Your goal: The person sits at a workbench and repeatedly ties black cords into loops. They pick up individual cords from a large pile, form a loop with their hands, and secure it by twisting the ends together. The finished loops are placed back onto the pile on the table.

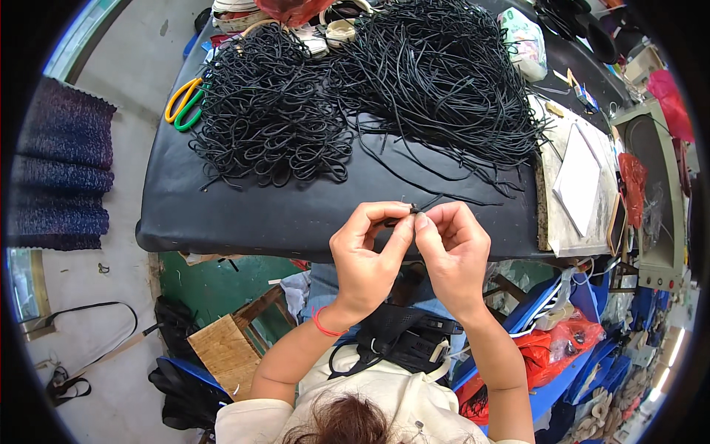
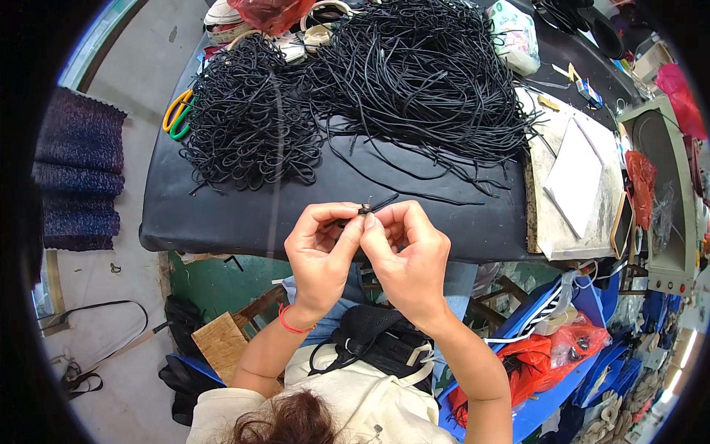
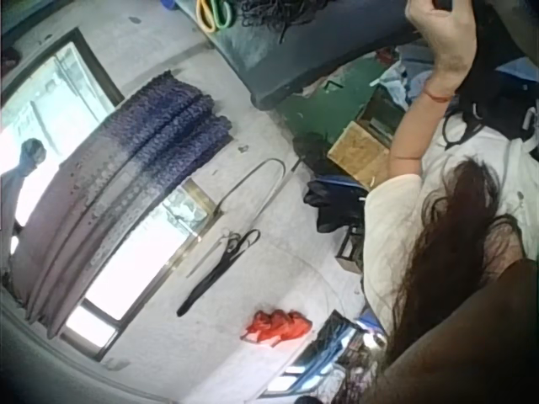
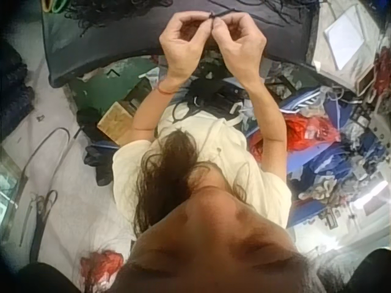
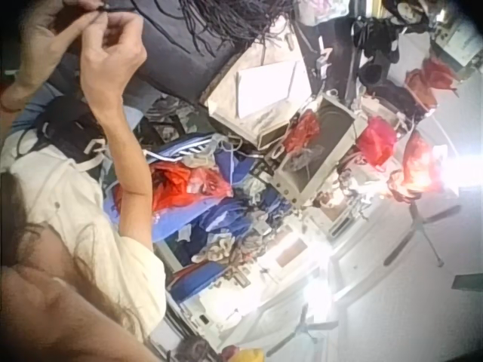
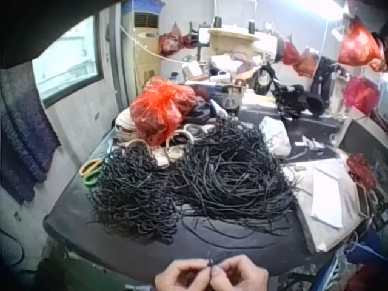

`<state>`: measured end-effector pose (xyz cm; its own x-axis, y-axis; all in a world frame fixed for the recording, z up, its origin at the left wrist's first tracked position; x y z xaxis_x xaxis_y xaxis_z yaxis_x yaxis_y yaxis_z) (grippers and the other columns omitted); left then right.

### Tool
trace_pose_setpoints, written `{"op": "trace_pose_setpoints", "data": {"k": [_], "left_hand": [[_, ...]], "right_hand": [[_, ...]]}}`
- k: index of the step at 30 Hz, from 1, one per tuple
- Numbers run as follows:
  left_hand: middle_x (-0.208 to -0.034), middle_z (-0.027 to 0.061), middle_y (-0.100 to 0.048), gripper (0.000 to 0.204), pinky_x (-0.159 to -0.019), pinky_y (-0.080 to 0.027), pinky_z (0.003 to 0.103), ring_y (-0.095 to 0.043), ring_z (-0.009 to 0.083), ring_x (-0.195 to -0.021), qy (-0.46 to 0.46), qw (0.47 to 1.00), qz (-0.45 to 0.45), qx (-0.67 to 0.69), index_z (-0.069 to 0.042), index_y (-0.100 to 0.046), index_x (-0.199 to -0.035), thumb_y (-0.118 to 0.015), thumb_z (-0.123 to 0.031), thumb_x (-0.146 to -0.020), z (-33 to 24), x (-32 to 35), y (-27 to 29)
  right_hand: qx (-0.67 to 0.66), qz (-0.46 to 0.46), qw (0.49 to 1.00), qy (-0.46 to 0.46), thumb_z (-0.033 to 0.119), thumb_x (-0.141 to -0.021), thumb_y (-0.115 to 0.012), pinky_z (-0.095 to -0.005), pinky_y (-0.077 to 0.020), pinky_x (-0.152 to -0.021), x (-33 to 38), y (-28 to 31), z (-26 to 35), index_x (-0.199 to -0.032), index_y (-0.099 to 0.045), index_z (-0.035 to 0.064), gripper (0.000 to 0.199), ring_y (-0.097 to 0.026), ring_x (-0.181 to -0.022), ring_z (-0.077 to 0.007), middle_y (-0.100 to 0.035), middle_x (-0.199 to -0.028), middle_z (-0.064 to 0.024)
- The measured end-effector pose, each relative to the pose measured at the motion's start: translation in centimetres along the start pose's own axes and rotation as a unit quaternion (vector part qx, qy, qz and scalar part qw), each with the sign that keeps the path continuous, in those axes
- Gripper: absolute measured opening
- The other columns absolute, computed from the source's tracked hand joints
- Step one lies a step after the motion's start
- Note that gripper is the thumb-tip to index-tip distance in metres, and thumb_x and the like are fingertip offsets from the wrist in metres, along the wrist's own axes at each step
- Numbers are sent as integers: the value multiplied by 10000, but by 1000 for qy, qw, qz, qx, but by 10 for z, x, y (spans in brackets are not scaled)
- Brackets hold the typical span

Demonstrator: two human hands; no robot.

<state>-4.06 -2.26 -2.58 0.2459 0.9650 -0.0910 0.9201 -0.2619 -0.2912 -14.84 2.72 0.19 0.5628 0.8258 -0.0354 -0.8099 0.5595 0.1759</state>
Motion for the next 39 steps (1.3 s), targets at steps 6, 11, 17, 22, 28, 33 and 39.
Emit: {"op": "trace_pose_setpoints", "data": {"k": [6, 11, 17, 22, 28, 33, 39], "left_hand": [[-861, 62, -617, 151, -729, -482, 232, -583, 91, -818, 2, 1000, 28, -4, 17, -560, -911, -628, 42, -779, -7, -3, 5], [-874, 78, -612, 212, -743, -479, 236, -583, 96, -829, 59, 991, 115, -22, 3, -500, -934, -631, 34, -771, -7, -6, 8], [-903, 84, -603, 275, -788, -475, 238, -588, 106, -853, 147, 979, 143, 19, 0, -469, -978, -622, 49, -755, -9, -1, 8], [-922, 66, -585, 260, -778, -476, 226, -573, 94, -861, 166, 978, 127, 6, -2, -496, -990, -614, 55, -766, -8, -3, 13], [-1021, 88, -580, 267, -813, -488, 238, -563, 107, -931, 234, 947, 217, 20, 16, -544, -1050, -605, 43, -791, -2, 3, 13], [-916, 57, -631, 217, -755, -484, 215, -584, 68, -816, 266, 940, 211, 37, 22, -599, -1027, -630, -48, -824, -7, 7, 7], [-831, 36, -644, 195, -673, -484, 210, -586, 61, -738, 209, 960, 185, 9, 22, -619, -985, -648, -76, -819, -8, 6, 13]], "right_hand": [[-37, 3, 999, 26, 152, -776, -709, -183, -384, -504, -9, 3, -5, -950, -528, -3, 295, -473, -586, -37, -543, -681, 9], [22, 149, 988, 32, 163, -843, -628, -201, -408, -618, -17, 11, -10, -934, -574, -4, 198, -492, -714, -46, -571, -777, -10], [-54, 133, 986, -85, 181, -862, -597, -205, -408, -643, -13, 12, -5, -969, -589, -13, 222, -498, -738, -51, -584, -854, -13], [9, 164, 986, -32, 194, -843, -627, -212, -400, -623, -9, 10, -10, -934, -619, -7, 222, -501, -710, -62, -576, -814, -15], [-84, 104, 985, -105, 174, -867, -604, -186, -386, -601, -10, 8, -9, -832, -583, 5, 173, -473, -671, -27, -556, -753, 26], [-93, 74, 989, -88, 193, -889, -577, -176, -381, -598, -10, 9, -13, -856, -547, 18, 180, -449, -648, -21, -532, -727, 34], [-127, 43, 983, -124, 205, -894, -569, -173, -354, -567, -9, 9, -12, -794, -547, 37, 197, -417, -617, -22, -510, -704, 36]]}}
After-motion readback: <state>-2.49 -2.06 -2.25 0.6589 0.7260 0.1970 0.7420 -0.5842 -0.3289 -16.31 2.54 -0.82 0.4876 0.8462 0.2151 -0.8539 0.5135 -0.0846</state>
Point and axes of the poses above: each hand's wrist, its own x-axis away from the middle knuckle, its own y-axis out of the back of the hand, z = x × y, the point moved 4 cm from there along -x, towards the middle knuckle
